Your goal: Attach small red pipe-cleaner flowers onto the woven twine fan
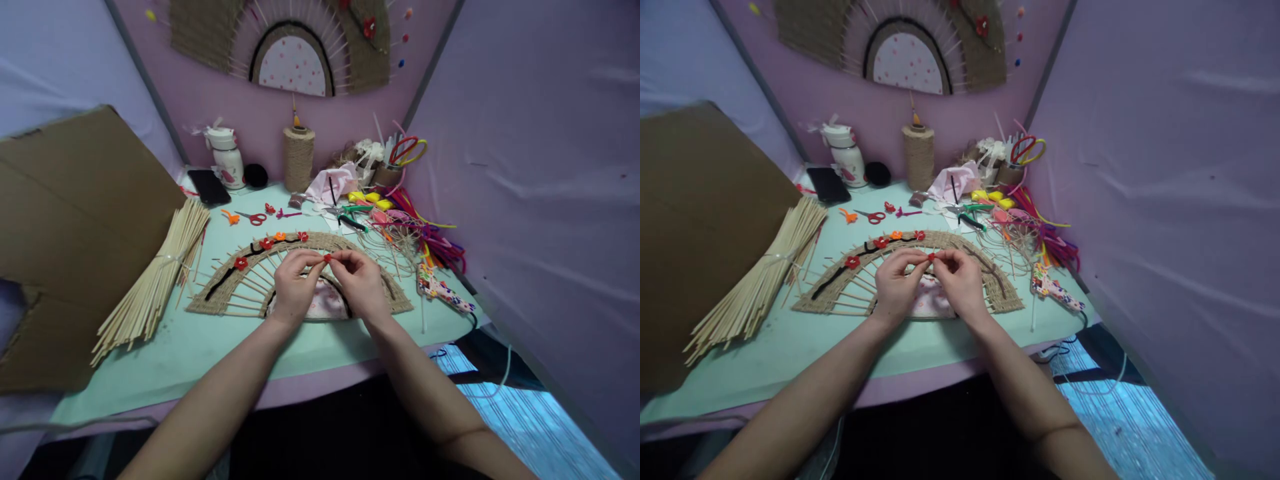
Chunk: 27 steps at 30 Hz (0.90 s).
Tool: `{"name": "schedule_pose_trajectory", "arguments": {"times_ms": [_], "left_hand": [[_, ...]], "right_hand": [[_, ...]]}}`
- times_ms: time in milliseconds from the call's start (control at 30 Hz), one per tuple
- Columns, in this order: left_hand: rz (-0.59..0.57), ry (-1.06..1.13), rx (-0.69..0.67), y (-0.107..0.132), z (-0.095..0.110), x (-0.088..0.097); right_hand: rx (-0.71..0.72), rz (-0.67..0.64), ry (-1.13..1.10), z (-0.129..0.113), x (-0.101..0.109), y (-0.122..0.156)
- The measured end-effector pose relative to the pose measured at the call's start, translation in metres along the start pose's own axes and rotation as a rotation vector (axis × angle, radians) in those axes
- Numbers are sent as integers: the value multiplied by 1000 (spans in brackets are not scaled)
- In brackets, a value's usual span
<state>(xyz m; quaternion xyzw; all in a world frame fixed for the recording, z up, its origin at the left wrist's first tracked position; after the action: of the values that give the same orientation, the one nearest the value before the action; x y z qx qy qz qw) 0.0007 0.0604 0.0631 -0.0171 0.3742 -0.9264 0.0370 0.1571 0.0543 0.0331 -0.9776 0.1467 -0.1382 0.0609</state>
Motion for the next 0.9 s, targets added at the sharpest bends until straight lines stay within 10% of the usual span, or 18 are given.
{"name": "schedule_pose_trajectory", "arguments": {"times_ms": [533, 900], "left_hand": [[-17, 30, 7, -1, 2, -3], [15, 206, 291, 2, -32, -3]], "right_hand": [[28, 9, 8, 1, -1, 2], [306, 59, 285, -32, 19, 4]]}}
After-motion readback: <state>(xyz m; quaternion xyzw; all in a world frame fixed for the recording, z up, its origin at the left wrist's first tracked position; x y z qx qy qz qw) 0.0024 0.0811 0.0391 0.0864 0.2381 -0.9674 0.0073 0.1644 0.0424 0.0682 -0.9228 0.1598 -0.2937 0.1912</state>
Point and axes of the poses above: each hand's wrist, its own y-axis away from the middle knuckle, its own x-axis out of the back of the hand, z = x × y, the point moved 10 cm from there along -y, towards the middle knuckle, and after that the axes turned 12 degrees about y, right-handed, at the moved point
